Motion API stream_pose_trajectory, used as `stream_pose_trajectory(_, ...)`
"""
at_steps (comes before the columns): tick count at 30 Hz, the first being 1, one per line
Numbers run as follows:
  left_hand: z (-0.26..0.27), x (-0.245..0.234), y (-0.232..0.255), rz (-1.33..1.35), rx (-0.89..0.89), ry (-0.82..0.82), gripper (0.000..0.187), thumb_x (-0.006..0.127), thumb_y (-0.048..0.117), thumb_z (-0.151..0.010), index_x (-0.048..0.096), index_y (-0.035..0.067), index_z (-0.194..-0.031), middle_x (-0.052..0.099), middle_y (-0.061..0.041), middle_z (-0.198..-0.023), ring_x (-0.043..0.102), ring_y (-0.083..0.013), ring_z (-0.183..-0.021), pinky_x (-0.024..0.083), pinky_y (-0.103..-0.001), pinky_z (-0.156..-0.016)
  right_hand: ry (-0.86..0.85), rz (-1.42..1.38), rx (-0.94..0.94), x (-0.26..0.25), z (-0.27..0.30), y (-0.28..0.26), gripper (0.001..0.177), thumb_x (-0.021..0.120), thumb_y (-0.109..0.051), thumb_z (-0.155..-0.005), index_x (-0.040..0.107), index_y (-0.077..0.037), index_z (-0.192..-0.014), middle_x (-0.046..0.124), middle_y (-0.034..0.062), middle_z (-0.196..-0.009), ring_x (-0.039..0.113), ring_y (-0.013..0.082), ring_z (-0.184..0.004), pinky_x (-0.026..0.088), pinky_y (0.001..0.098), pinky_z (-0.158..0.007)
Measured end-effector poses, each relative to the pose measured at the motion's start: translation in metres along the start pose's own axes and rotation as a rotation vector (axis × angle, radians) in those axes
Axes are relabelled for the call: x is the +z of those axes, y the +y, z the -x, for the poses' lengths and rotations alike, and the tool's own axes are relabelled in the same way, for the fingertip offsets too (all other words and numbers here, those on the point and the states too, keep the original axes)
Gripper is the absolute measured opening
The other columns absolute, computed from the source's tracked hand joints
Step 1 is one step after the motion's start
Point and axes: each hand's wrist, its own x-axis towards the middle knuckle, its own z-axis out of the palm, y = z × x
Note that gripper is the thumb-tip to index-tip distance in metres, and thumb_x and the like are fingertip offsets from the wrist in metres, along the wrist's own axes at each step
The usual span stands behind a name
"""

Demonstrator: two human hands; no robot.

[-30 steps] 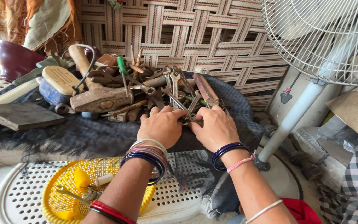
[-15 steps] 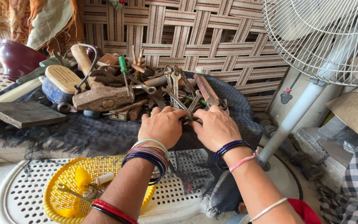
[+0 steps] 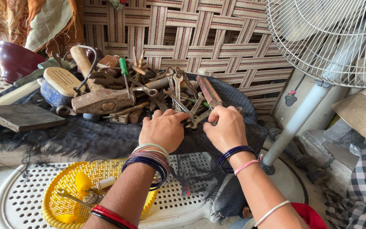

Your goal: The person sorts a pile of metal tools on a table, picking up wrenches and other items one by one and placing them into a yellow basket. The hands repeatedly reach into the pile, select individual tools, and transfer them to the basket.

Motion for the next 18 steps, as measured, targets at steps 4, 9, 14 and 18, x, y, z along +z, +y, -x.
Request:
stream_pose_trajectory(4, 0.001, 0.001, 0.000, -0.014, 0.004, 0.010, 0.042, 0.053, 0.027, -0.096, 0.063, 0.039, -0.134, 0.064, 0.001, -0.130, 0.054, -0.0249, -0.127, 0.040, -0.052, -0.106, 0.073, -0.083, 0.098, 0.001, 0.000, 0.006, 0.018, 0.082, -0.013, -0.064, 0.073, -0.006, -0.078, 0.065, 0.0125, -0.081, 0.067, 0.0281, -0.075, 0.056, 0.0386, -0.074)
stream_pose_trajectory(9, 0.004, 0.002, 0.001, -0.030, 0.015, 0.041, 0.041, 0.052, 0.025, -0.096, 0.064, 0.038, -0.133, 0.065, 0.001, -0.125, 0.056, -0.0250, -0.123, 0.044, -0.051, -0.101, 0.192, -0.089, 0.111, 0.004, 0.004, 0.012, 0.017, 0.078, -0.009, -0.066, 0.075, -0.005, -0.082, 0.069, 0.0128, -0.084, 0.069, 0.0275, -0.077, 0.056, 0.0385, -0.074)
stream_pose_trajectory(14, 0.014, 0.002, -0.001, -0.048, 0.104, 0.198, 0.036, 0.053, 0.023, -0.093, 0.069, 0.028, -0.125, 0.067, -0.003, -0.116, 0.060, -0.0278, -0.114, 0.046, -0.049, -0.094, 0.284, -0.196, 0.259, 0.004, 0.010, 0.018, 0.021, 0.073, -0.005, -0.069, 0.075, -0.004, -0.090, 0.075, 0.0105, -0.084, 0.073, 0.0215, -0.078, 0.057, 0.0346, -0.076)
stream_pose_trajectory(18, 0.030, 0.002, -0.006, -0.035, 0.173, 0.276, 0.027, 0.053, 0.031, -0.099, 0.069, 0.016, -0.115, 0.068, -0.006, -0.110, 0.062, -0.0272, -0.108, 0.046, -0.046, -0.093, 0.325, -0.622, 0.469, 0.001, 0.013, 0.022, 0.032, 0.073, 0.004, -0.072, 0.069, 0.005, -0.104, 0.073, 0.0113, -0.094, 0.072, 0.0194, -0.083, 0.058, 0.0324, -0.075)
